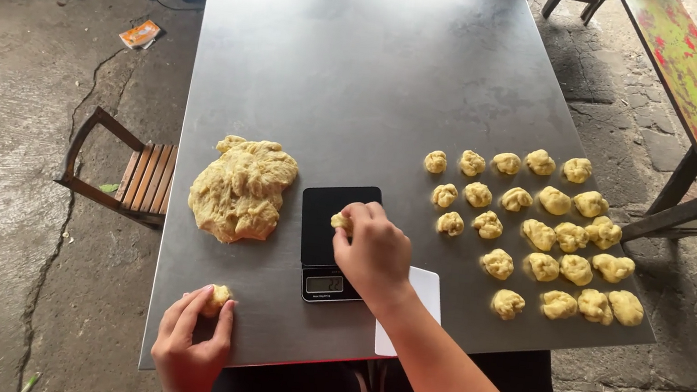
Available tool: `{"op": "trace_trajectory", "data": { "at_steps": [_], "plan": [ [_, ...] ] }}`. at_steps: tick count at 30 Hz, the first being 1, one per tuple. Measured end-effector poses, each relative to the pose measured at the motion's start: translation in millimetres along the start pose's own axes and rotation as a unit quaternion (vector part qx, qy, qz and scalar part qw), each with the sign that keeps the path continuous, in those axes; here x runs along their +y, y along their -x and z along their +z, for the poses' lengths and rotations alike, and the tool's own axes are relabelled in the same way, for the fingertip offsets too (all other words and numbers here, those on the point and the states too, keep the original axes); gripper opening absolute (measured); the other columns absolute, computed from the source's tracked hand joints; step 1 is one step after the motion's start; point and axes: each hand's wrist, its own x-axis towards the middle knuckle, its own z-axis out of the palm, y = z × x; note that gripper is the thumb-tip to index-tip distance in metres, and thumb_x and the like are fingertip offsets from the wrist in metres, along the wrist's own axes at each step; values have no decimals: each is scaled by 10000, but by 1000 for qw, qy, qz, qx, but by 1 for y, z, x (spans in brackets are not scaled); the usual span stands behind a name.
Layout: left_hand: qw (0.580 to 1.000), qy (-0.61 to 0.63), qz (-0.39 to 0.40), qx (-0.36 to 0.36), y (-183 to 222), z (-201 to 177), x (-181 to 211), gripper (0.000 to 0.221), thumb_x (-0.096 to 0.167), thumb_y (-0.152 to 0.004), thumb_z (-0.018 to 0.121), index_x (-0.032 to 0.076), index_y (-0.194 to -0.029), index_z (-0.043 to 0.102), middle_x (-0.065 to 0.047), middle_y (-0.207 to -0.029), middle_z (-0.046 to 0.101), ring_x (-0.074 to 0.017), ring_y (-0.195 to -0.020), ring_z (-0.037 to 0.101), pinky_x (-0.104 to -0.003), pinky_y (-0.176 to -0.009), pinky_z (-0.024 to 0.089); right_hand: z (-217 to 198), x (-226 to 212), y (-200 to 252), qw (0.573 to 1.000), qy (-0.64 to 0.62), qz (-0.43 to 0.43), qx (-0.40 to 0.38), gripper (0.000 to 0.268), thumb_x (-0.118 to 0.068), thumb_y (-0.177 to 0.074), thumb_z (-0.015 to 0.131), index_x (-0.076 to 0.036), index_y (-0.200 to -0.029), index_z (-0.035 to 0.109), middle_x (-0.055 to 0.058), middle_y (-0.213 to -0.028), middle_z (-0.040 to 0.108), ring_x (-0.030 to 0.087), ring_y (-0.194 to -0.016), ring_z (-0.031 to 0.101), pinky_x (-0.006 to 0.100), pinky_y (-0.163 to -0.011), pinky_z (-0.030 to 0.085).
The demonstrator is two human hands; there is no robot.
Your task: Dividing and weighing dough portions on a digital scale using a bench scraper
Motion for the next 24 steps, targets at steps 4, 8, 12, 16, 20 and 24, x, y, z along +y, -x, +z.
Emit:
{"op": "trace_trajectory", "data": {
  "at_steps": [4,8,12,16,20,24],
  "plan": [
    [1000,5,6,0,-2,-1,2,312,99,-839,888,46,-1122,766,-94,-1114,748,-225,-1008,709,-374,-1025,586,-55,16,16,999,-26,18,44,189,-255,-822,715,-225,-1008,730,-44,-976,715,253,-733,709,437,-564,559],
    [1000,3,-1,3,-4,0,3,308,94,-837,893,42,-1115,772,-101,-1114,748,-222,-1013,713,-363,-1018,588,-90,62,40,993,16,62,95,168,-226,-838,787,-178,-995,749,-21,-967,741,227,-831,717,402,-626,574],
    [1000,-11,-19,8,0,1,6,291,102,-854,900,60,-1118,784,-91,-1129,756,-254,-1041,721,-361,-1001,584,-87,99,61,984,67,144,85,159,-251,-838,776,-193,-978,729,-46,-965,735,259,-880,719,490,-643,582],
    [1000,-7,-7,3,1,1,4,293,85,-856,903,49,-1119,779,-95,-1131,755,-262,-1048,722,-368,-1010,586,-80,104,65,982,86,143,87,146,-232,-856,757,-187,-993,732,-23,-984,731,288,-789,719,474,-593,580],
    [1000,-19,0,2,1,1,3,294,101,-854,900,62,-1120,781,-88,-1125,758,-252,-1041,721,-362,-985,588,-72,108,63,977,100,173,69,221,-312,-861,742,-198,-1051,738,-35,-1002,730,279,-814,716,493,-600,565],
    [1000,-11,-3,1,0,1,3,295,100,-846,895,58,-1114,779,-91,-1123,756,-228,-1027,718,-354,-992,591,-78,107,63,978,87,183,46,308,-354,-877,733,-185,-1134,744,-22,-1088,735,290,-883,730,510,-647,584]
  ]
}}
